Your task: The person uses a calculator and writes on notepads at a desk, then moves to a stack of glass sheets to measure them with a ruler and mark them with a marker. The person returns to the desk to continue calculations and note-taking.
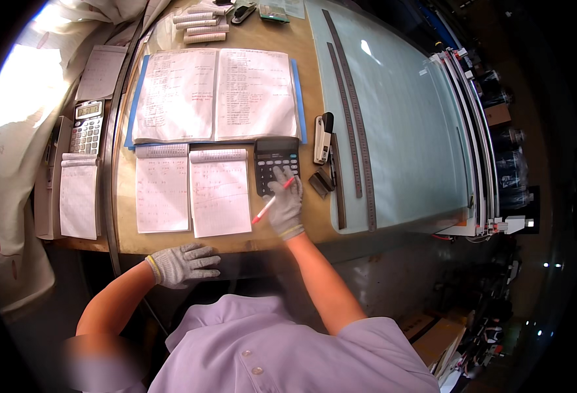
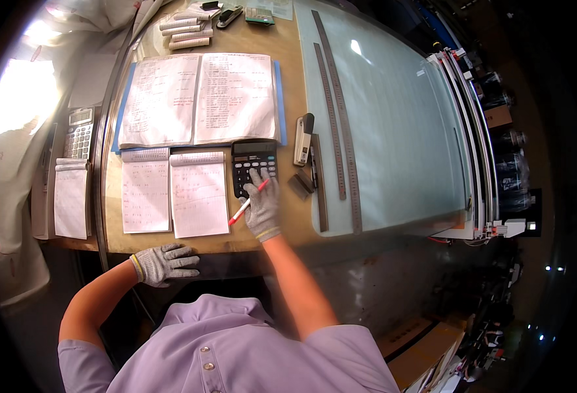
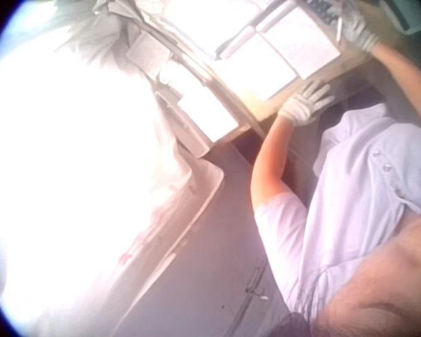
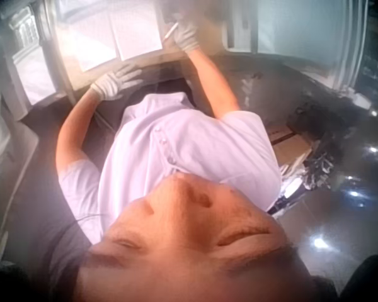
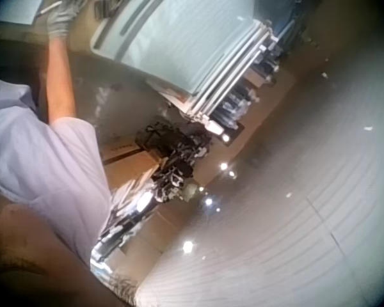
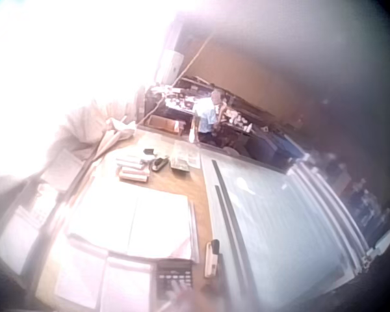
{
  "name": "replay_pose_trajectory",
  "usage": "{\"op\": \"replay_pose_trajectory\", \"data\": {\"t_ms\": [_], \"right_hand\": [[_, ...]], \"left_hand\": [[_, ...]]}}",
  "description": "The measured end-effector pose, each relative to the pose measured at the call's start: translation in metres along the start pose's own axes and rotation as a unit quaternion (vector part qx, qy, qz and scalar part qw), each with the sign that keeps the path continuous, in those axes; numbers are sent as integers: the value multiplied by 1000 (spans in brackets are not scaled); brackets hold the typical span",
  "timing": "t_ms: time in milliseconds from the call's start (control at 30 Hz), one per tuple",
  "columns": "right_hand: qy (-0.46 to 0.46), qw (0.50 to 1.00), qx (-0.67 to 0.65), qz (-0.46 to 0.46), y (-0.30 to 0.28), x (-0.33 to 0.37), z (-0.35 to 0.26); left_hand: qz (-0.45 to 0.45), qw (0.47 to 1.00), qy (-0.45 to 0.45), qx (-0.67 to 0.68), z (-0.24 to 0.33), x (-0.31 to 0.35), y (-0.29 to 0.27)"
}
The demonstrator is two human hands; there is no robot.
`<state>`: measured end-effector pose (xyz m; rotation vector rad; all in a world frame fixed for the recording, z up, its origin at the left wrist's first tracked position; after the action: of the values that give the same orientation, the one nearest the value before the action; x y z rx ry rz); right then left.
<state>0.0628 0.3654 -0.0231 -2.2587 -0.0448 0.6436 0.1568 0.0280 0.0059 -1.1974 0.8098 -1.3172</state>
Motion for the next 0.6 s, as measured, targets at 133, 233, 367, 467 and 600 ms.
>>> {"op": "replay_pose_trajectory", "data": {"t_ms": [133, 233, 367, 467, 600], "right_hand": [[-3, 1000, 4, -8, 0, 0, 0], [-8, 1000, 6, -12, -1, -1, -1], [-11, 999, 25, -31, -1, -2, -3], [-10, 999, 32, -40, -3, -4, -5], [-27, 995, -37, 87, -9, -2, -9]], "left_hand": [[-3, 1000, 1, 3, 0, -1, -2], [-5, 1000, 0, 8, 0, -1, 0], [6, 1000, -1, 7, 0, 0, 3], [8, 1000, -1, 10, 0, 0, 3], [11, 1000, -2, 7, 0, 0, 4]]}}
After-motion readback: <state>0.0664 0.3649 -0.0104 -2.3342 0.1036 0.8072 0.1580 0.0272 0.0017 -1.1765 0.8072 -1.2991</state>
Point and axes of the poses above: each hand's wrist, its own x-axis away from the middle knuckle, its own y-axis out of the palm, z = x × y, the point moved 1 cm from there along -x, towards the middle knuckle, and after that the axes turned 11 degrees about -x, right-handed, at the moved point
